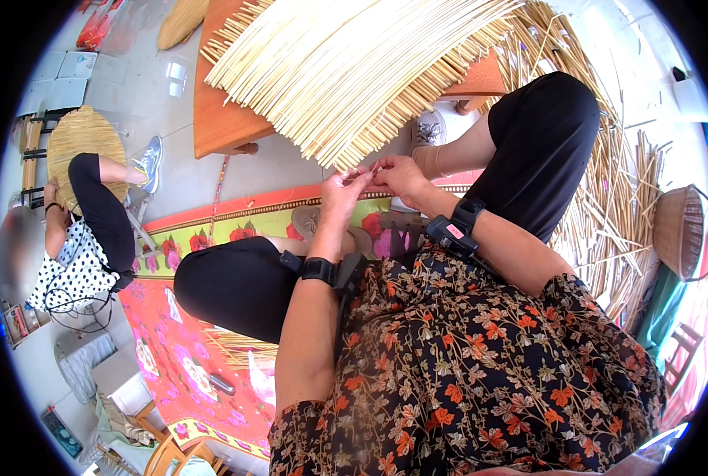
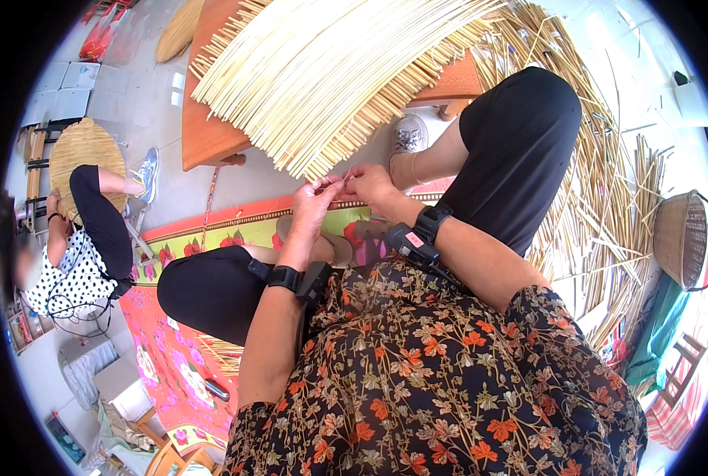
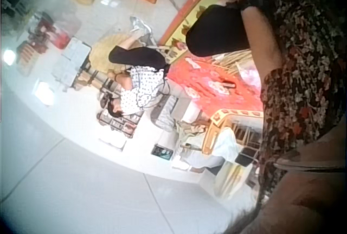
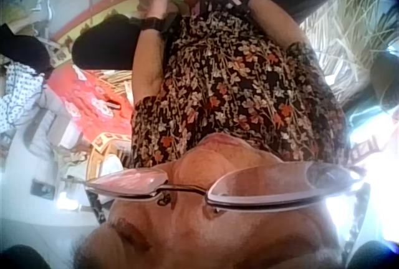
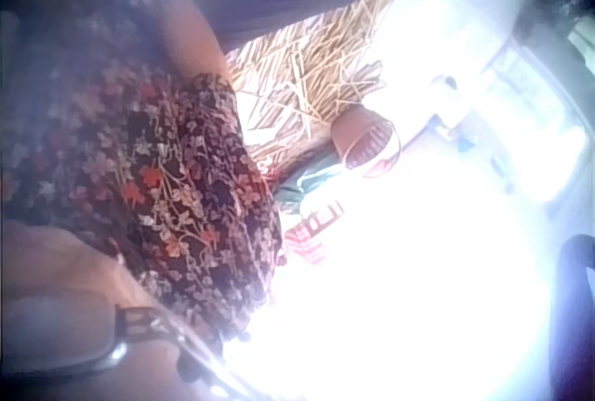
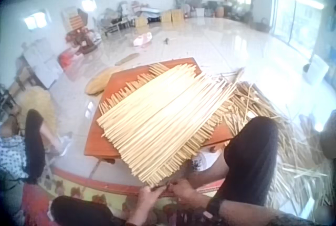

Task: The person weaves a bamboo mat by hand, threading a thin strip through the vertical bamboo slats. They adjust the alignment of the slats and pull the strip tight to secure the weave.

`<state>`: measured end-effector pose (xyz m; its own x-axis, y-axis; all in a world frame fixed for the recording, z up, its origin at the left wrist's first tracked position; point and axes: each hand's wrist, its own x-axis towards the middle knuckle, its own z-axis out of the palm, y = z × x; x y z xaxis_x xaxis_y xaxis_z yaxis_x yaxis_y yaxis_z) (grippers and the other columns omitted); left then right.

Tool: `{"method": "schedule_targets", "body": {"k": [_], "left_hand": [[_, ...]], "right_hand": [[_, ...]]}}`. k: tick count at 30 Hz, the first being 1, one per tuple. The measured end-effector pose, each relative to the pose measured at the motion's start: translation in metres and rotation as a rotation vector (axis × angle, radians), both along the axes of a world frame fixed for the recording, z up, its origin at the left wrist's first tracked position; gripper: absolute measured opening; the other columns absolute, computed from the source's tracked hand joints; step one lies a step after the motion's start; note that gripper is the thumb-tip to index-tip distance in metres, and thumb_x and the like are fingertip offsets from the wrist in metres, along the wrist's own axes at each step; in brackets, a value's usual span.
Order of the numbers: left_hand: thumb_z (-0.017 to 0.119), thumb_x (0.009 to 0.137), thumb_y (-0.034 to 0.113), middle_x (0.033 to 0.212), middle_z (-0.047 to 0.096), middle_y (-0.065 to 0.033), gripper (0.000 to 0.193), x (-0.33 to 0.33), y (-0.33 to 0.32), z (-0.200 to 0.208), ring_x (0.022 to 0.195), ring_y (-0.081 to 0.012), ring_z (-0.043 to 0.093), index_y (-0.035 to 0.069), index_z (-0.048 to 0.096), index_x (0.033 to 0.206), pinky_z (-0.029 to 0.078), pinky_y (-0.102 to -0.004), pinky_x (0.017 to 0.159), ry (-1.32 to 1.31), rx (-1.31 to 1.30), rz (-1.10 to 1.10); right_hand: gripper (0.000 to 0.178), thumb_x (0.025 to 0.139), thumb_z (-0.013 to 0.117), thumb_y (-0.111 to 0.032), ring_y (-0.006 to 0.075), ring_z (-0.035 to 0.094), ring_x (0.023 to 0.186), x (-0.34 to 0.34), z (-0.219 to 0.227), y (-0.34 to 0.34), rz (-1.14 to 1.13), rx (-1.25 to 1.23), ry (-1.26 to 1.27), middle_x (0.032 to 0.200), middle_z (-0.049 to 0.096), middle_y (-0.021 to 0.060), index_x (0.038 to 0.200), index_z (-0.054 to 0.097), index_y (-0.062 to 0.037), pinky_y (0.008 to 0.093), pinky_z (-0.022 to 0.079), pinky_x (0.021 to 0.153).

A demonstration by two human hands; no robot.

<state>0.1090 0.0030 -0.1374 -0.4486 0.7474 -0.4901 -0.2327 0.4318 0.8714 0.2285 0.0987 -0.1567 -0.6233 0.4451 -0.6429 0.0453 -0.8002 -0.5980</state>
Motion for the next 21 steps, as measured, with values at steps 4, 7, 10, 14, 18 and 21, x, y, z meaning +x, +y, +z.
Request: {"method": "schedule_targets", "body": {"k": [4,7,10,14,18,21], "left_hand": [[0.071,0.088,0.015,0.084,0.068,-0.0014,0.018,-0.003,-0.001,-0.005,0.070,-0.0074,0.060,0.001,0.069,0.100,0.050,-0.0218,0.063,0.032,-0.087,-0.017],[0.069,0.089,0.015,0.081,0.066,-0.0007,0.016,-0.006,-0.005,-0.013,0.068,-0.0071,0.059,0.001,0.069,0.098,0.050,-0.0219,0.061,0.048,-0.119,0.002],[0.068,0.090,0.015,0.078,0.065,-0.0001,0.014,-0.007,-0.004,-0.014,0.067,-0.0071,0.058,0.002,0.068,0.096,0.050,-0.0221,0.060,0.031,-0.114,0.028],[0.067,0.092,0.016,0.077,0.063,0.0004,0.013,-0.004,-0.004,-0.012,0.065,-0.0073,0.057,0.003,0.067,0.095,0.050,-0.0221,0.059,0.004,-0.124,0.068],[0.066,0.092,0.016,0.079,0.062,0.0010,0.012,-0.011,-0.008,-0.019,0.067,-0.0074,0.058,0.004,0.066,0.097,0.051,-0.0216,0.059,-0.070,-0.092,0.150],[0.066,0.092,0.014,0.080,0.062,0.0012,0.011,-0.015,-0.010,-0.019,0.068,-0.0081,0.059,0.005,0.065,0.099,0.053,-0.0218,0.060,-0.191,-0.049,0.239]], "right_hand": [[0.011,0.090,0.056,0.005,0.0223,0.069,0.074,0.001,-0.003,-0.001,0.073,0.045,-0.034,0.090,0.064,0.0148,0.101,0.058,0.0071,0.0303,0.061,0.066],[0.013,0.090,0.059,-0.001,0.0179,0.066,0.066,0.005,0.005,0.002,0.210,0.126,-0.158,0.084,0.065,0.0110,0.102,0.060,0.0034,0.0284,0.058,0.058],[0.013,0.090,0.061,-0.005,0.0152,0.063,0.061,0.006,0.007,0.002,0.233,0.183,-0.190,0.078,0.065,0.0088,0.101,0.063,0.0018,0.0266,0.053,0.052],[0.015,0.089,0.065,-0.010,0.0139,0.060,0.059,0.009,-0.002,0.003,0.331,0.403,-0.264,0.073,0.065,0.0076,0.097,0.067,0.0030,0.0262,0.049,0.050],[0.019,0.087,0.068,-0.013,0.0133,0.059,0.060,0.011,-0.003,0.007,0.375,0.494,-0.355,0.074,0.065,0.0060,0.097,0.068,0.0030,0.0265,0.047,0.049],[0.009,0.086,0.068,-0.011,0.0072,0.052,0.052,0.006,-0.002,0.005,0.209,0.245,-0.246,0.070,0.060,0.0008,0.091,0.066,-0.0031,0.0233,0.043,0.044]]}}
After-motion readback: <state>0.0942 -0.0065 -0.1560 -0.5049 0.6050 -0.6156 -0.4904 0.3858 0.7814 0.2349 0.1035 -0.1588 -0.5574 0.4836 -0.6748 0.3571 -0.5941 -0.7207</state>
